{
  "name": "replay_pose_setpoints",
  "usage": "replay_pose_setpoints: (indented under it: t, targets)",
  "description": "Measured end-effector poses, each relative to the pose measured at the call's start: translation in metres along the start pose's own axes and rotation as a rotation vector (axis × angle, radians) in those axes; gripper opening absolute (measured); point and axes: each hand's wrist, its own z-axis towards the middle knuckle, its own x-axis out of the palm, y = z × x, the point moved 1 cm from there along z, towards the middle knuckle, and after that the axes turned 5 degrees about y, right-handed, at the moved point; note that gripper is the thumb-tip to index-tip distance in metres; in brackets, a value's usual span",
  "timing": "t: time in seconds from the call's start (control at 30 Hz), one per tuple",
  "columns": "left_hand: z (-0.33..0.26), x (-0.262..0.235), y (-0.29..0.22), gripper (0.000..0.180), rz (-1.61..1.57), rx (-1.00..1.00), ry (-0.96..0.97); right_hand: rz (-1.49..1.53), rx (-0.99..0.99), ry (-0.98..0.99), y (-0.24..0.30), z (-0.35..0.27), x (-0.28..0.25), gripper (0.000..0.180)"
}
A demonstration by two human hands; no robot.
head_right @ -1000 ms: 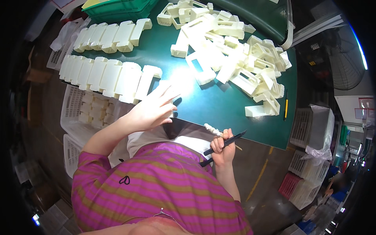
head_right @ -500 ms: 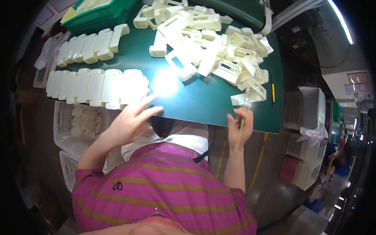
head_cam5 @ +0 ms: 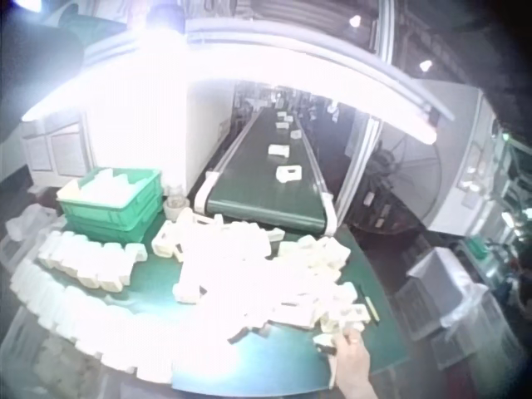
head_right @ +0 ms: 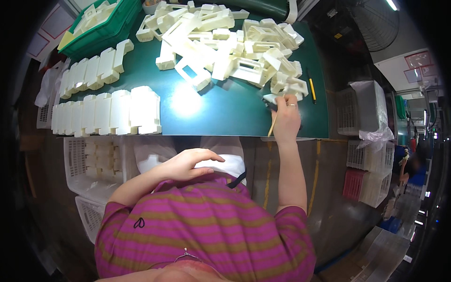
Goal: Cleaning and deburring plastic light fixture housings using a brush and sorting them into bins.
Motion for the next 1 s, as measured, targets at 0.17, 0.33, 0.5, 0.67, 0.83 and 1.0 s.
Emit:
replay_pose_setpoints:
  t: [0.17,0.33,0.5,0.67,0.83,1.0]
  targets:
    - [0.01,0.012,0.021,0.042,-0.953,-0.126,0.022,0.5,-0.011,-0.033,0.02,-0.031,-0.022,0.025]
    - [0.028,0.018,0.019,0.061,-1.677,-0.212,-0.082,0.924,-0.296,0.111,0.061,-0.069,-0.012,0.019]
    - [0.029,0.01,0.01,0.053,-1.611,-0.102,-0.232,1.014,-0.274,0.141,0.072,-0.101,-0.006,0.023]
    - [0.009,0.005,0.015,0.051,-1.509,-0.082,-0.234,1.18,-0.066,0.044,0.055,-0.11,-0.015,0.025]
    - [-0.009,0.011,0.015,0.052,-1.638,-0.095,-0.156,1.123,-0.071,0.32,0.04,-0.153,-0.019,0.018]
    - [-0.008,0.017,0.02,0.056,-1.718,-0.07,-0.109,0.819,0.418,0.464,0.059,-0.174,0.002,0.023]
